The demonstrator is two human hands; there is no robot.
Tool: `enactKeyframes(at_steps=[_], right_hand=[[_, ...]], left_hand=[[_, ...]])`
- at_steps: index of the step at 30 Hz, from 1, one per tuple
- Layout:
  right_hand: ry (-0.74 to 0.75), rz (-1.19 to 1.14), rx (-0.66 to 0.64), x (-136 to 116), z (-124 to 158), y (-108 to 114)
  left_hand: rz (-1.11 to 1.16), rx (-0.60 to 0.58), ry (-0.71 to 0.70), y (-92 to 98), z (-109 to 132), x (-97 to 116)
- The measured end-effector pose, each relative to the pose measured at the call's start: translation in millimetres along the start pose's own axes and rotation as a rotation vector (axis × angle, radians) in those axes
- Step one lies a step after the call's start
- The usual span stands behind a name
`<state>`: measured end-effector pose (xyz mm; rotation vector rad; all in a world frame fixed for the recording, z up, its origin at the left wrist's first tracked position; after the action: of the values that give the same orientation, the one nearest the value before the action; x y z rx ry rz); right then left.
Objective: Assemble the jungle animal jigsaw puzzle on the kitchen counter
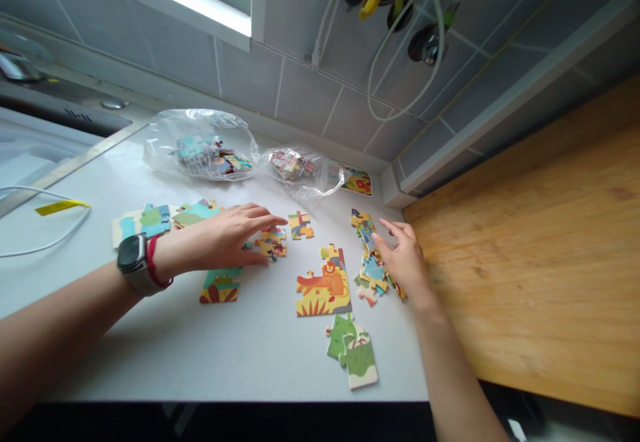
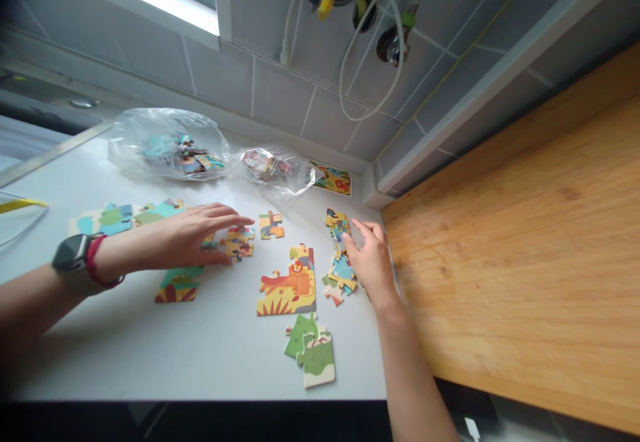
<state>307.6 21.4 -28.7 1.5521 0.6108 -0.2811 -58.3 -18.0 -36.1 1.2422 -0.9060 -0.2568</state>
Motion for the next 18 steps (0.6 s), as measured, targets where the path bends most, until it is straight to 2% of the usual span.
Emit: enactKeyframes(at_steps=[3,7,9,13,18], right_hand=[[0.102,-0.026,-0.093,-22,4,-8],[0.274,-0.085,-0.389,-53,14,-26],[0.325,-0.096,-0.483,-64,19,-32],[0.355,-0.102,-0.547,-69,22,-37],[0.349,-0.097,-0.529,-63,20,-39]], left_hand=[[0.01,-0.018,0.009,-3.4,-1,1],[0.015,-0.018,-0.022,-5.5,-3,6],[0.005,-0.025,-0.036,-5.2,-3,9],[-0.009,-0.028,-0.047,-5.4,-3,18],[0.034,-0.074,-0.104,-14.0,-3,42]])
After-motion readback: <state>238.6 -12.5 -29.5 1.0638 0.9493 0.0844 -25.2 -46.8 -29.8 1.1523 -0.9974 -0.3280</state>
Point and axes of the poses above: each hand's wrist, its own z-axis away from the middle knuckle, its own y-axis out of the back of the hand, x = y × z, the point moved 5 cm from there along -z, towards the middle knuckle, and after that the axes turned 15 degrees about -x, right-handed, at the moved point
